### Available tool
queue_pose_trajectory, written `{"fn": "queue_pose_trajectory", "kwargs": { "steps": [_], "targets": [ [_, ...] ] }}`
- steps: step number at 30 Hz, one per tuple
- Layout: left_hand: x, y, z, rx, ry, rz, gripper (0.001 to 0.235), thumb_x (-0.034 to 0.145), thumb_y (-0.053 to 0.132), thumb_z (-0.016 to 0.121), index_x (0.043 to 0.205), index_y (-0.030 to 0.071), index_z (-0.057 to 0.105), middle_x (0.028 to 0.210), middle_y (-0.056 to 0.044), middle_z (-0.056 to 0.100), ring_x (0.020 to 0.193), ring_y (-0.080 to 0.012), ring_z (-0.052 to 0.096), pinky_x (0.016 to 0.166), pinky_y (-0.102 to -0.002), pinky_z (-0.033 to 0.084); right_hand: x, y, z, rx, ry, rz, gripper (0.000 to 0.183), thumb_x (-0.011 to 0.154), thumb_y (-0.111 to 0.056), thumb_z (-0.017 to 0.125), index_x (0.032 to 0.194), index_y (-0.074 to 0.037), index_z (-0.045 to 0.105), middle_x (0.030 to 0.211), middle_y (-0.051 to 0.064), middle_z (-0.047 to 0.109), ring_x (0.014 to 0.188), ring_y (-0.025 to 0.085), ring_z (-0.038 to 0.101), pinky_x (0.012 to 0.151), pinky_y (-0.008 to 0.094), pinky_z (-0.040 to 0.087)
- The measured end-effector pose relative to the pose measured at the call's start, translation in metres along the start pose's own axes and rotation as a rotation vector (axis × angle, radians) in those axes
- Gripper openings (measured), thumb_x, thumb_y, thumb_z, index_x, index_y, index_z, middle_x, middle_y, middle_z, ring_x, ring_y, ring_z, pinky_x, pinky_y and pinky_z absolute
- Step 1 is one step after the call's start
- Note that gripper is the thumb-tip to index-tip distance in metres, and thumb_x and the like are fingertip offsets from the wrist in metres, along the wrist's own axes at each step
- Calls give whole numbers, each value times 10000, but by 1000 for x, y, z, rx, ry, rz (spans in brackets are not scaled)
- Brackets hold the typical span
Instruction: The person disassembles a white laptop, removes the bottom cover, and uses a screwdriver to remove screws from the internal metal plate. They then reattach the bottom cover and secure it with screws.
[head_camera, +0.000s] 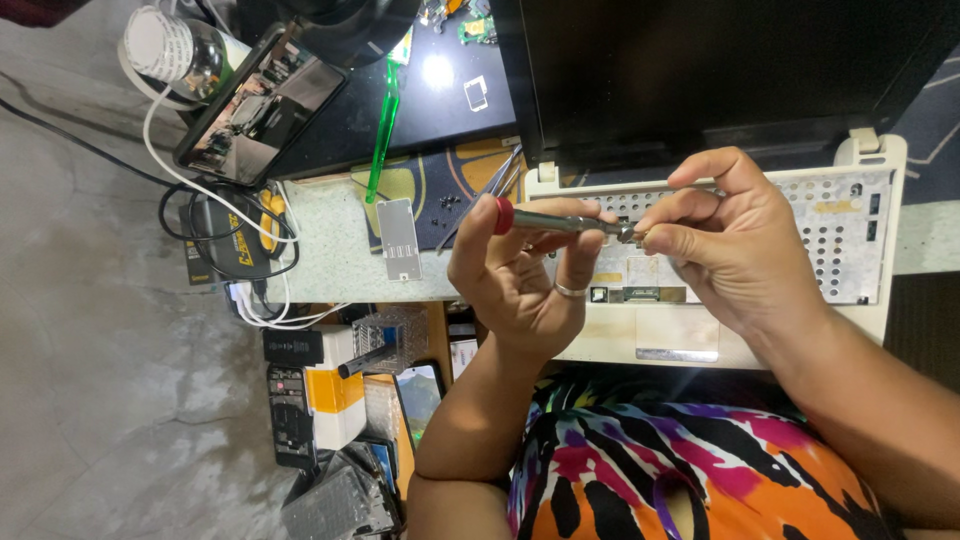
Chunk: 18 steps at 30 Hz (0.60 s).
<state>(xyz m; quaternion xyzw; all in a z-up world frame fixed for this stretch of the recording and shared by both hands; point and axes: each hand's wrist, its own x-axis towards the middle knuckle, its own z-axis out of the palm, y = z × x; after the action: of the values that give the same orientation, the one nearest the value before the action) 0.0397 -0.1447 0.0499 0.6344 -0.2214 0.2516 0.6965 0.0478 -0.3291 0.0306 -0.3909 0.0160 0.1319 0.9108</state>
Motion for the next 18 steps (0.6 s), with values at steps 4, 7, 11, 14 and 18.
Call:
{"fn": "queue_pose_trajectory", "kwargs": {
  "steps": [4,7,11,14,18],
  "targets": [
    [-3,-1,-7,-3,10,-36,750,1079,-13,674,1618,227,210,1143,-233,705,1032,-242,758,899,-323,681,2,-2,5,-56,7,49,287,938,65,690,1184,-61,611,1017,177,746,920,200,744,762,238,609],
    [-4,-6,-14,33,53,5,742,1069,-2,680,1608,226,223,1130,-221,719,1024,-249,764,887,-328,683,-1,-8,15,-266,55,8,247,942,24,695,1160,-70,628,1057,170,755,929,187,741,748,226,597],
    [-3,-18,-33,125,96,91,718,1054,-1,693,1589,223,271,1153,-204,720,1014,-255,775,848,-331,681,-9,-15,29,-1122,-54,-278,261,937,-127,730,1183,-77,662,1187,130,731,1138,233,679,967,366,573],
    [-5,-23,-51,273,49,86,692,1053,-6,690,1590,212,312,1205,-211,710,1019,-247,759,831,-301,693,-6,-7,39,-1600,-226,-460,511,875,-298,737,1310,-48,633,1388,179,614,1339,333,517,1122,496,419],
    [-6,-33,-60,355,-7,111,665,1043,-8,692,1573,196,345,1198,-203,702,1020,-244,750,810,-296,678,-3,5,49,-1901,-281,-430,760,840,-462,703,1424,4,560,1516,208,504,1437,376,426,1190,545,314]
  ]
}}
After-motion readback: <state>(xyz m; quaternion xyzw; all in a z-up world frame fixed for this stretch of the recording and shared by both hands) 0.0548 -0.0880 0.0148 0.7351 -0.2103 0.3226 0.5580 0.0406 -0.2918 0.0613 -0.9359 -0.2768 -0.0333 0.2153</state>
